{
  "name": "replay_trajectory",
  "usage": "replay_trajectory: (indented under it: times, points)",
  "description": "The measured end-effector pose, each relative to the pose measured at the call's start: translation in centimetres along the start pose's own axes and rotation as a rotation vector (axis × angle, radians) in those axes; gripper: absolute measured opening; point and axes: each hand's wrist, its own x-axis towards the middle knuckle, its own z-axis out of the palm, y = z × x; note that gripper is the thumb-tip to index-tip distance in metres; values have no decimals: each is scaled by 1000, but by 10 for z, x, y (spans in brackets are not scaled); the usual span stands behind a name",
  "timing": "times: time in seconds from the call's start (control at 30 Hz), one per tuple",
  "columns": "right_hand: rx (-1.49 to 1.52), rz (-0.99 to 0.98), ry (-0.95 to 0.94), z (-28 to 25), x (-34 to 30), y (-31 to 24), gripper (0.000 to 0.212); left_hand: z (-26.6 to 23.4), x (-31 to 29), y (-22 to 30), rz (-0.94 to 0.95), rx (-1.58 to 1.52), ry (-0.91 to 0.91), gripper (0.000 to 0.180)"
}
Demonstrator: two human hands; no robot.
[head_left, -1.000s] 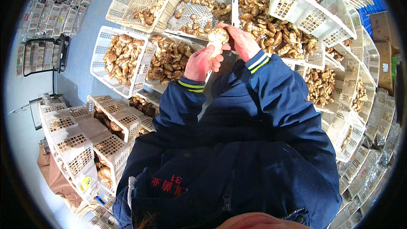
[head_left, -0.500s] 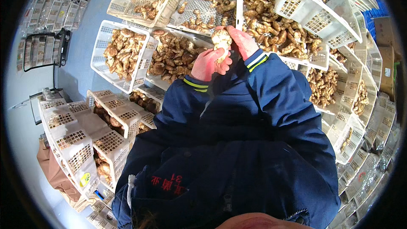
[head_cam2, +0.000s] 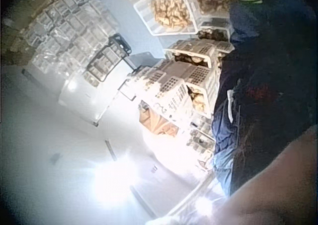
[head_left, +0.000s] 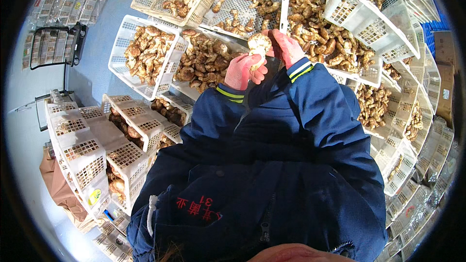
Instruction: The person trims and sorts mushrooms by hand, removing dirt from the stems and placing them into white plastic crates.
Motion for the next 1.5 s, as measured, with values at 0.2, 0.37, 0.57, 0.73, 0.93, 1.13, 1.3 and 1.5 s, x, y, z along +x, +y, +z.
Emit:
replay_trajectory:
  times: [0.2,0.37,0.57,0.73,0.93,1.13,1.3,1.5]
  points:
    - [14,-23,-75,6,-2,-3,38,4,3,-6,314,437,172,21]
    - [-56,-74,-232,12,-6,-5,44,5,4,-7,752,1058,479,36]
    - [165,-52,-269,8,-11,-17,42,-2,5,-11,495,390,103,37]
    - [173,-86,-415,4,-6,-14,48,-29,8,-17,-115,-470,-295,36]
    - [113,-98,-339,10,-2,-6,51,-23,14,-29,474,132,-137,26]
    - [28,-49,-67,7,-2,-7,36,-12,7,-14,738,235,423,21]
    - [-12,-30,-161,6,-1,-5,42,-6,-8,5,934,824,557,25]
    - [130,-28,-397,15,-12,-16,50,-2,-7,1,1130,1155,551,37]
